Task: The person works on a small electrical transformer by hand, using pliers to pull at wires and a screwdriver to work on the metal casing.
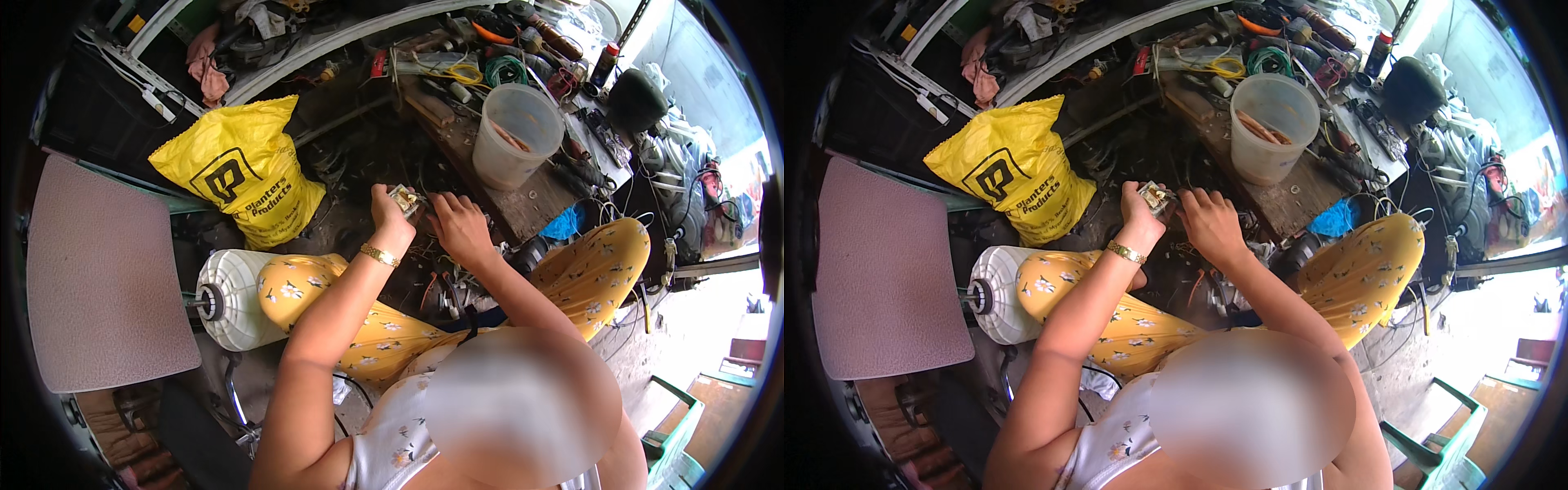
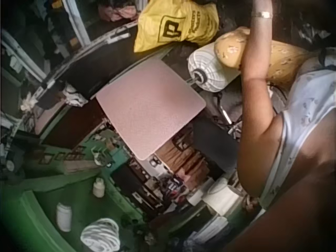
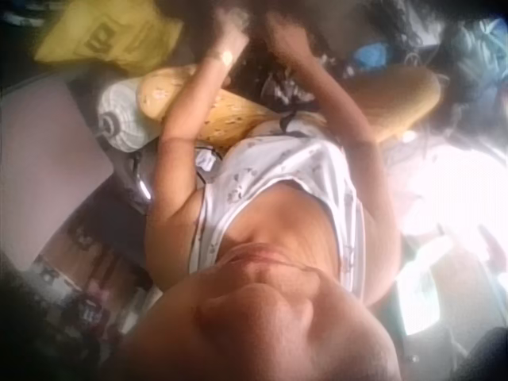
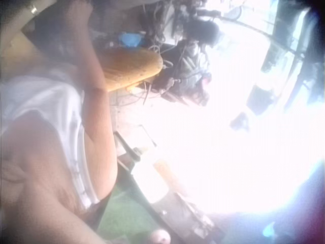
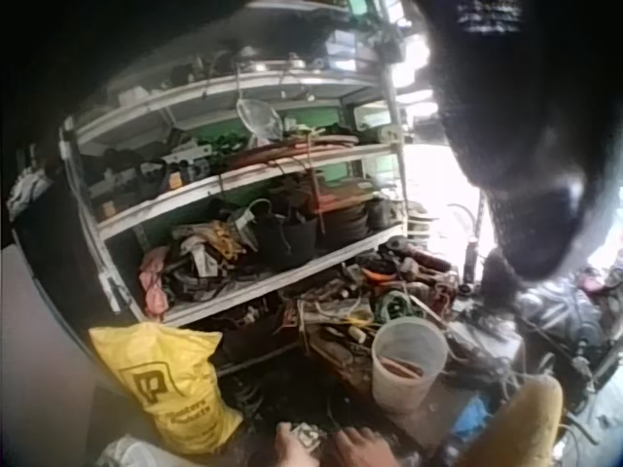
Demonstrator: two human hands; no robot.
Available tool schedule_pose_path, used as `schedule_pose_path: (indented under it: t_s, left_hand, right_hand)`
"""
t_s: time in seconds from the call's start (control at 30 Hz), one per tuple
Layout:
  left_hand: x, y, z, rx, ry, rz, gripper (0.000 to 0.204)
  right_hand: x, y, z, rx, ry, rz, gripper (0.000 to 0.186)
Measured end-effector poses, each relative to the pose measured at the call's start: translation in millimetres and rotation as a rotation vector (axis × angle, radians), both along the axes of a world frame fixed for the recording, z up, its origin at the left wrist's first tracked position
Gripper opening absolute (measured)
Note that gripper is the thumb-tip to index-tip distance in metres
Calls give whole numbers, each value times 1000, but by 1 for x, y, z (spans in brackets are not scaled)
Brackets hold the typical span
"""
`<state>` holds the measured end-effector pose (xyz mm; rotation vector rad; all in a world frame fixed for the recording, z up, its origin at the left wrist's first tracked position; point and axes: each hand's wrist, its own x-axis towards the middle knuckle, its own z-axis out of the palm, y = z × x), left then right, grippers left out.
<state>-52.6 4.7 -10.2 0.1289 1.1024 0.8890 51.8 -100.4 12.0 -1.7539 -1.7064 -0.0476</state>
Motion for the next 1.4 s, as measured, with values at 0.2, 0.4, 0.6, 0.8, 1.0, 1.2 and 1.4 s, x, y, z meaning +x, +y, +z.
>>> schedule_pose_path:
  t_s: [0.2,0.4,0.6,0.8,1.0,1.2,1.4]
  left_hand:
    - [-7,8,-19,83,57,7,21]
    - [-9,8,-1,210,49,-78,15]
    - [-22,22,-2,172,-210,-40,17]
    - [-23,13,26,266,-360,-72,13]
    - [-21,13,29,304,-414,-108,10]
    - [-19,10,34,385,-421,-151,9]
    - [-16,5,34,261,-399,-156,8]
  right_hand:
    - [-4,10,-17,-87,-6,25,20]
    - [8,16,-8,-515,1238,130,28]
    - [45,-18,-70,-676,1259,176,37]
    - [41,-44,-76,-687,438,96,21]
    - [48,-50,-70,-1054,18,260,34]
    - [52,-44,-45,-994,164,255,38]
    - [61,-60,14,-445,161,33,19]
